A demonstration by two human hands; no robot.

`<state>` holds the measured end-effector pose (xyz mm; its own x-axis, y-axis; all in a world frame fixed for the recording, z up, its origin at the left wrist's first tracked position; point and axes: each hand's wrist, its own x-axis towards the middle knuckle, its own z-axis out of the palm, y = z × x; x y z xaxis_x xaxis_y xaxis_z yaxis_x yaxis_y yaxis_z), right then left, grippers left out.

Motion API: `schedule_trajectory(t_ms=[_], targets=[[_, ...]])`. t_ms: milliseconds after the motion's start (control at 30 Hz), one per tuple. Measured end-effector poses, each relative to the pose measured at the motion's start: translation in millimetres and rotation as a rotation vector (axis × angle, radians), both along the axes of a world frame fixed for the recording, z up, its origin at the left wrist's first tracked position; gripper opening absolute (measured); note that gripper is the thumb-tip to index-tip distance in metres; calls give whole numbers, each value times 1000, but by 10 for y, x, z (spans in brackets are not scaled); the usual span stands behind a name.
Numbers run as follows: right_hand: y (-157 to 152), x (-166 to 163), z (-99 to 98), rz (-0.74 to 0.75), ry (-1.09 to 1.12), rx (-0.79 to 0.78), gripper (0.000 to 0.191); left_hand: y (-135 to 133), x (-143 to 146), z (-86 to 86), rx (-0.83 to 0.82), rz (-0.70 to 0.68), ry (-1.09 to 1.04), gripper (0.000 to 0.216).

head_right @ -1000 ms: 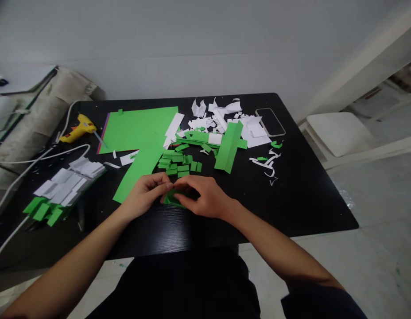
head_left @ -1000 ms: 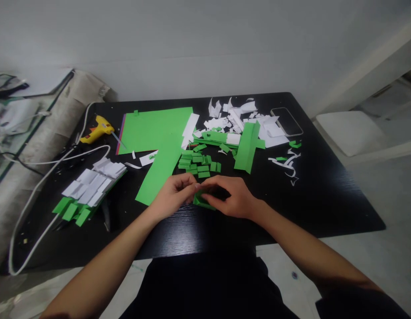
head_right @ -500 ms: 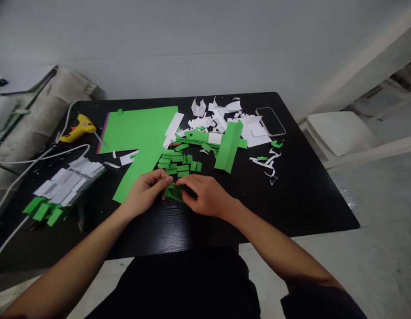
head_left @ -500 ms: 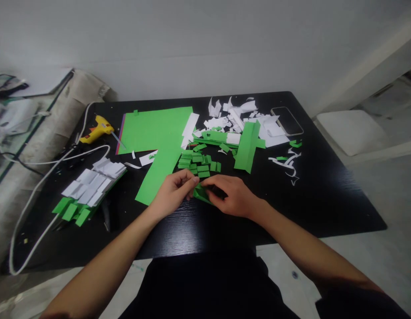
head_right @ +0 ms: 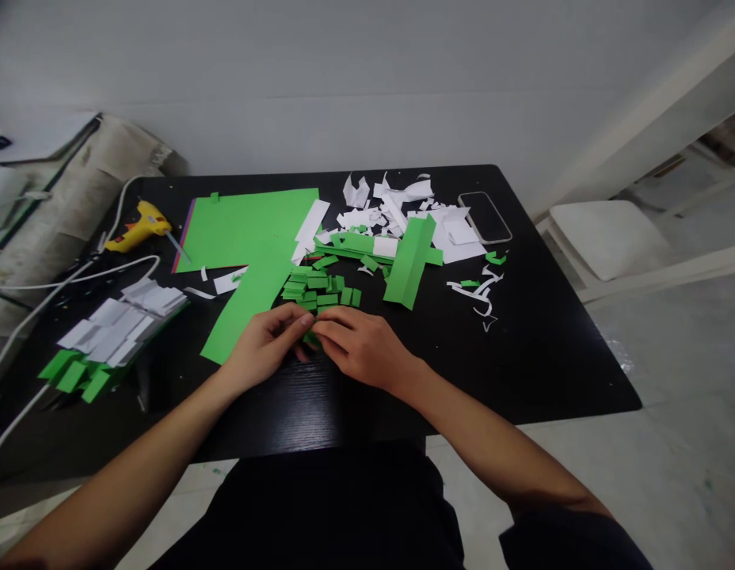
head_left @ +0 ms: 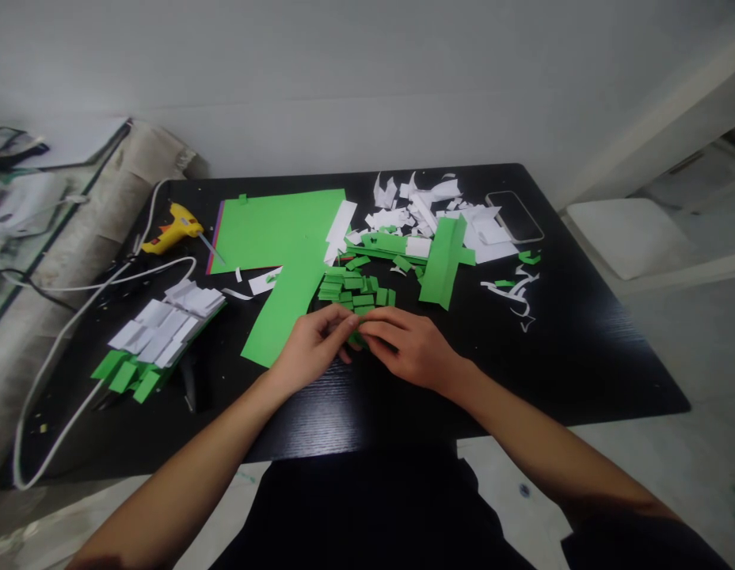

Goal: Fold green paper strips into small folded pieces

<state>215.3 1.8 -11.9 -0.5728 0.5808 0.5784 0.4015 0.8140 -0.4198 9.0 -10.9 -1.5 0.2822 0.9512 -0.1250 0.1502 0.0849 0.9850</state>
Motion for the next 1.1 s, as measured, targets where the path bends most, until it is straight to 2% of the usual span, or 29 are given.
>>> schedule_trajectory(t_ms=[233,433,600,767,933,1100], targets=[[-10,26,55,-34,-63,32,16,-11,-3,35,-38,-6,-45,17],[-5,27,87,1,-95,50,17,-10,-3,23,-26,-17,-36,19],[1,21,91,16,-77,-53,16,-17,-21,26,38,-45,62,20],[-4,13,120,-17,-66,-220,11,-33,-29,22,136,-64,191,17],[5,-9,117,-53,6,-334,7,-49,-29,5,235,-26,220,20],[8,-25,136,-77,37,-476,5,-47,-27,23,249,-64,263,10]])
